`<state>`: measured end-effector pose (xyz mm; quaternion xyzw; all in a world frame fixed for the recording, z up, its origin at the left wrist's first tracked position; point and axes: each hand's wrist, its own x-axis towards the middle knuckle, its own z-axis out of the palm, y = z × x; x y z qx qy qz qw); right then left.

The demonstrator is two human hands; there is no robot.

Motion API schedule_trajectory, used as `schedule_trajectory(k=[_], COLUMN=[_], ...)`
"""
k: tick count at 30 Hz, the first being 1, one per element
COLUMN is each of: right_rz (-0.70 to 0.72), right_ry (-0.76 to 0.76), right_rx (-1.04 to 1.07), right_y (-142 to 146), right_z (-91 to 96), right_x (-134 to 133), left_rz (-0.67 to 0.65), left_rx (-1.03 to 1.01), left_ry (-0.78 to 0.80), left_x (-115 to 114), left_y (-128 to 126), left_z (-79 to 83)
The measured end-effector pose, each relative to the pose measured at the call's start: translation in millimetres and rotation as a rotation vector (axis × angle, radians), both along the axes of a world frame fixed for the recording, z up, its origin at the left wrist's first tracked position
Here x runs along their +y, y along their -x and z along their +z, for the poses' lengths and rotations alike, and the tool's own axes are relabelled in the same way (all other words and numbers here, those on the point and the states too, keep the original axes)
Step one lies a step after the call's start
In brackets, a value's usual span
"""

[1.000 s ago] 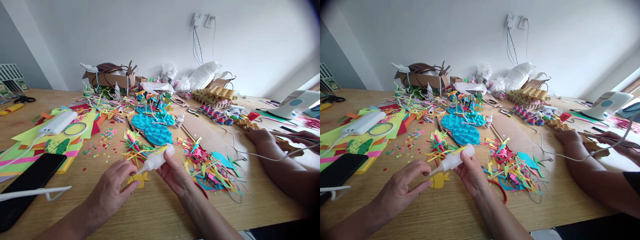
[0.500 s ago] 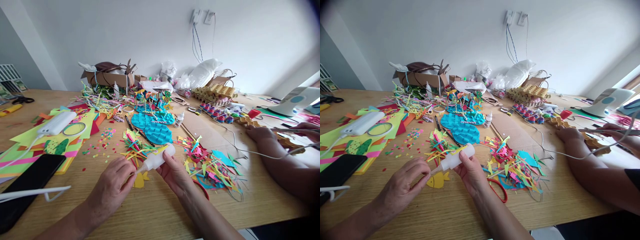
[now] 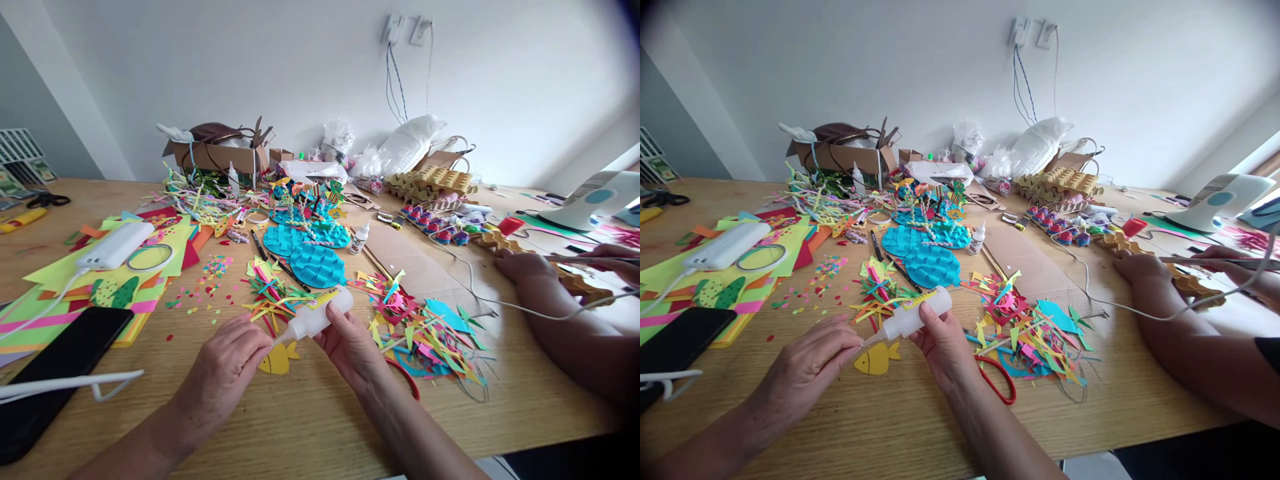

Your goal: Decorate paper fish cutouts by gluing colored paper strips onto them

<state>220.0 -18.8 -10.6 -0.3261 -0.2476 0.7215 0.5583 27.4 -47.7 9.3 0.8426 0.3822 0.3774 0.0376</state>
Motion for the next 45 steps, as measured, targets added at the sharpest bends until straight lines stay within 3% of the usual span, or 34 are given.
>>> schedule_trajectory(k=[10, 15, 23, 34, 45], right_rz=[-0.068, -0.062, -0.057, -0.074, -0.033], right_ry=[0.005, -0.024, -0.113, -0.136, -0.109], right_rx=[0.003, 0.025, 0.014, 0.025, 0.040], right_y=[-2.3, -3.3, -0.9, -2.4, -5.2], right_z=[-2.1, 0.1, 4.6, 2.8, -1.1], right_x=[0.3, -0.9, -4.4, -3.0, -1.0], left_rz=[0.032, 0.050, -0.052, -0.070, -0.100], left_rx=[-0.106, -0.219, -0.307, -0.530, -0.562], left_ry=[0.137, 0.416, 0.814, 1.000, 1.004], left_x=[2.1, -0.2, 4.8, 4.0, 3.6], left_y=[-1.5, -1.0, -5.6, -9.9, -8.2], left_z=[-0.8, -0.1, 5.3, 7.8, 0.1])
